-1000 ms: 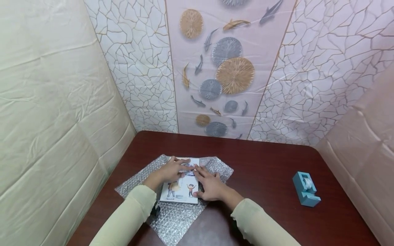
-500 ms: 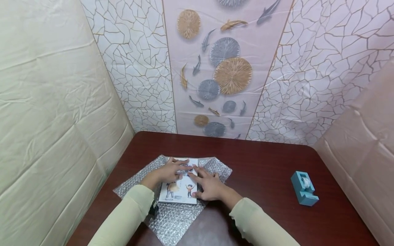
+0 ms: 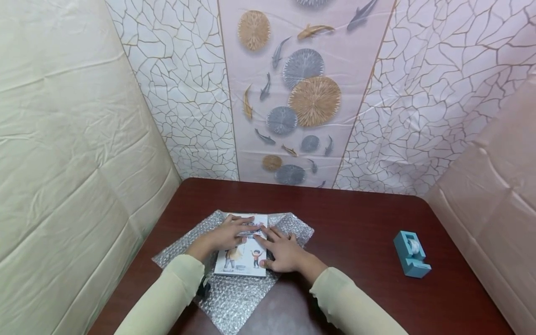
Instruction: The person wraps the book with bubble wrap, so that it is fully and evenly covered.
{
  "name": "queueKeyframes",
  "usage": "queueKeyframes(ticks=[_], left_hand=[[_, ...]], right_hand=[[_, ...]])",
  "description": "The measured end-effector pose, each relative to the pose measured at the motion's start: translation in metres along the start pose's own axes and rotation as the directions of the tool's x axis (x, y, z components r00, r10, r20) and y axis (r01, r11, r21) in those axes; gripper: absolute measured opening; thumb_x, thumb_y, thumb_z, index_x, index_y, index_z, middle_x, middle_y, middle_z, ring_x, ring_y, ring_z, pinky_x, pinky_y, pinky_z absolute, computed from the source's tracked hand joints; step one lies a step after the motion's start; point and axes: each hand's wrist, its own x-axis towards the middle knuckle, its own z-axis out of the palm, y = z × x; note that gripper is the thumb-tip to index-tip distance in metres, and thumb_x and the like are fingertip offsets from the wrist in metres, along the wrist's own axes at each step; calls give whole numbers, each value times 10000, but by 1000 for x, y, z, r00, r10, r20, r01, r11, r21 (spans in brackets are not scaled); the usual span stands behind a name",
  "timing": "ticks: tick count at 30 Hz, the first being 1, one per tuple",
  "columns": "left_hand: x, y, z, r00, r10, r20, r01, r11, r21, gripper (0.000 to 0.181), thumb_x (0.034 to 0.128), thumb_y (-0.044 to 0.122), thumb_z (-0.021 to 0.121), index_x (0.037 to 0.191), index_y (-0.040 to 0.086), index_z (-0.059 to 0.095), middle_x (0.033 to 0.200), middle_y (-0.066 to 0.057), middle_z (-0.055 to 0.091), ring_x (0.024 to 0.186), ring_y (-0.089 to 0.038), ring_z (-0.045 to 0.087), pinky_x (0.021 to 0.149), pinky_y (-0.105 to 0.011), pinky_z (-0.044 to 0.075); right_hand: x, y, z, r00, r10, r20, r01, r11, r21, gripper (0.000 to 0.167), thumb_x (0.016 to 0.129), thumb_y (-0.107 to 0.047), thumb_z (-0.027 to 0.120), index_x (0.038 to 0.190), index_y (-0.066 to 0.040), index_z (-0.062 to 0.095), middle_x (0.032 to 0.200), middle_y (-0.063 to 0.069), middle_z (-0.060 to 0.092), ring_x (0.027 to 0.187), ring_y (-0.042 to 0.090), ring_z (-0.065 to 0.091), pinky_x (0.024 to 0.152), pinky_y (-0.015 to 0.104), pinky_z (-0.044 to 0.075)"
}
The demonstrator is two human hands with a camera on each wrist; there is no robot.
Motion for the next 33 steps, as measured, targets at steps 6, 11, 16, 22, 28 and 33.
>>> queueKeyframes(ticks=[6,11,16,22,28,33], left_hand=[[-6,22,-9,990,-140,-15,139,990,-29,391,1145,230,615,1535,241,608,1803,-76,361,1629,-436,317,1262,-700,379],[-7,24,-10,986,-166,-29,165,986,-35,254,1134,238,639,1388,247,640,1786,-48,401,1618,-418,352,1260,-680,392],[-7,23,-9,985,-170,-27,169,985,-46,245,1133,224,639,1375,260,648,1801,-50,384,1630,-432,348,1264,-698,380],[-10,25,-10,983,-181,-6,180,983,-43,290,1138,247,629,1426,273,648,1817,-53,355,1676,-437,292,1290,-727,325],[-18,24,-11,991,-133,-2,133,991,13,359,1140,283,616,1487,205,663,1748,-91,467,1638,-438,378,1288,-697,360],[-28,27,-14,996,-86,15,86,996,39,374,1113,270,650,1481,202,673,1721,-108,497,1617,-457,400,1276,-725,357]], right_hand=[[0,0,-1,1000,-5,-4,5,1000,-13,805,1090,-645,557,1769,-313,281,1884,-23,123,1724,418,185,1161,887,318],[1,-1,-3,1000,-12,-5,12,1000,-5,796,1087,-648,558,1765,-332,287,1885,-26,118,1721,432,183,1161,893,306],[0,-2,-5,999,-38,6,38,999,-22,730,1103,-683,470,1754,-411,280,1890,8,64,1714,477,166,1161,883,299],[0,-2,-6,999,-35,4,35,999,-4,714,1101,-679,480,1743,-419,309,1890,22,69,1712,484,162,1175,882,276],[0,-3,-6,999,-39,12,39,999,18,711,1100,-658,512,1740,-408,327,1889,32,84,1707,495,170,1171,901,263],[0,-2,-6,999,-35,16,35,999,12,715,1095,-668,515,1739,-438,303,1889,29,87,1710,482,172,1173,891,276]])
